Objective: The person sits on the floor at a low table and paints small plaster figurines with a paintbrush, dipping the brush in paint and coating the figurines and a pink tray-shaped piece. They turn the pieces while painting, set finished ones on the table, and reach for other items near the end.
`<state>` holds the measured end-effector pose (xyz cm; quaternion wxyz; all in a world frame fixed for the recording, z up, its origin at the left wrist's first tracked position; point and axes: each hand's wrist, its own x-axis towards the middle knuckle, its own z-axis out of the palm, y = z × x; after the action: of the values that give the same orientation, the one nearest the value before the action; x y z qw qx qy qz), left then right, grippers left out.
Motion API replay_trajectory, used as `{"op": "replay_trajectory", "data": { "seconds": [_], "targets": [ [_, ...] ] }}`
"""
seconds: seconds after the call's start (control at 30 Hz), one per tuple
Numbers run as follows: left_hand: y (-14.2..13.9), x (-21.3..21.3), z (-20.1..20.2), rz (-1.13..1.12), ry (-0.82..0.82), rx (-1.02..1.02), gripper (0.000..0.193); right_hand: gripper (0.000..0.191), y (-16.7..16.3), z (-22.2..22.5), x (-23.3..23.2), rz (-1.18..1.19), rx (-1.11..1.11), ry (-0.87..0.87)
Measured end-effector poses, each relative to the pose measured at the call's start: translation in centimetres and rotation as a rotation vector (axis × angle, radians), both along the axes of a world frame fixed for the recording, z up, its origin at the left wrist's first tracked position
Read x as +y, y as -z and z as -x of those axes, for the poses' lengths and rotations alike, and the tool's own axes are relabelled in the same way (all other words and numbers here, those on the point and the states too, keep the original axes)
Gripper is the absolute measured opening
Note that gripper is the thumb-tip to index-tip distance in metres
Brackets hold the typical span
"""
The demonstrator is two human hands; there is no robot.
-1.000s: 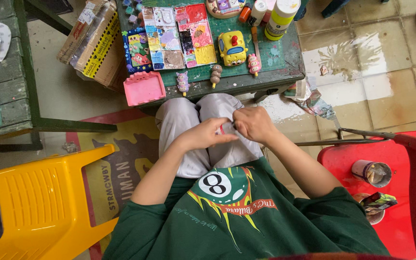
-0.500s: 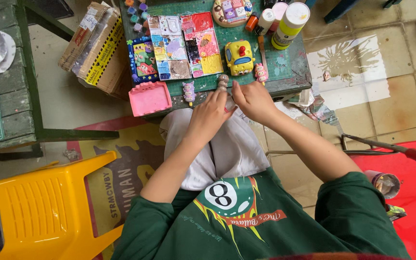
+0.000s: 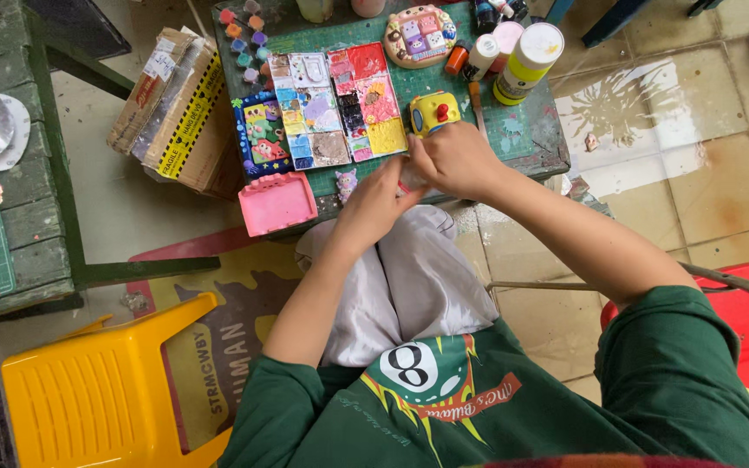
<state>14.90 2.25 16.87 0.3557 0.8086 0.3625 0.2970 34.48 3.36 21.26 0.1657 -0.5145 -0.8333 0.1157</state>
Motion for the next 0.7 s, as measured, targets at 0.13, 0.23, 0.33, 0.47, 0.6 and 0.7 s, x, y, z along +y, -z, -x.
{"op": "replay_trajectory", "data": {
  "seconds": [0.13,0.23,0.33,0.47,0.6,0.7],
  "targets": [
    [0.4,-0.5,-1.5,-0.129,-0.202,0.194,0.04,0.056,0.6,1.2,0.0,0.128,0.061,0.242],
    [0.4,-0.3,-0.8,-0.09,-0.123,0.093,0.042,0.054,0.1,0.9,-0.4,0.127,0.072,0.16],
    [0.0,-0.2,-0.4,-0.042,-0.056,0.087,0.042,0.053,0.1,0.7,-0.8,0.094,0.062,0.139],
    [-0.8,-0.4,-1.4,-0.159,-0.209,0.232,0.048,0.05,1.4,0.6,-0.3,0.146,0.221,0.146],
    [-1.0,-0.1,0.2,-0.44,-0.299,-0.003,0.072,0.044,1.6,-2.4,3.0,-0.059,0.206,0.145],
    [-0.3,0.0,2.8,-0.419,-0.386,-0.078,0.063,0.032,0.6,-7.6,8.4,-0.351,0.055,0.307]
  ]
}}
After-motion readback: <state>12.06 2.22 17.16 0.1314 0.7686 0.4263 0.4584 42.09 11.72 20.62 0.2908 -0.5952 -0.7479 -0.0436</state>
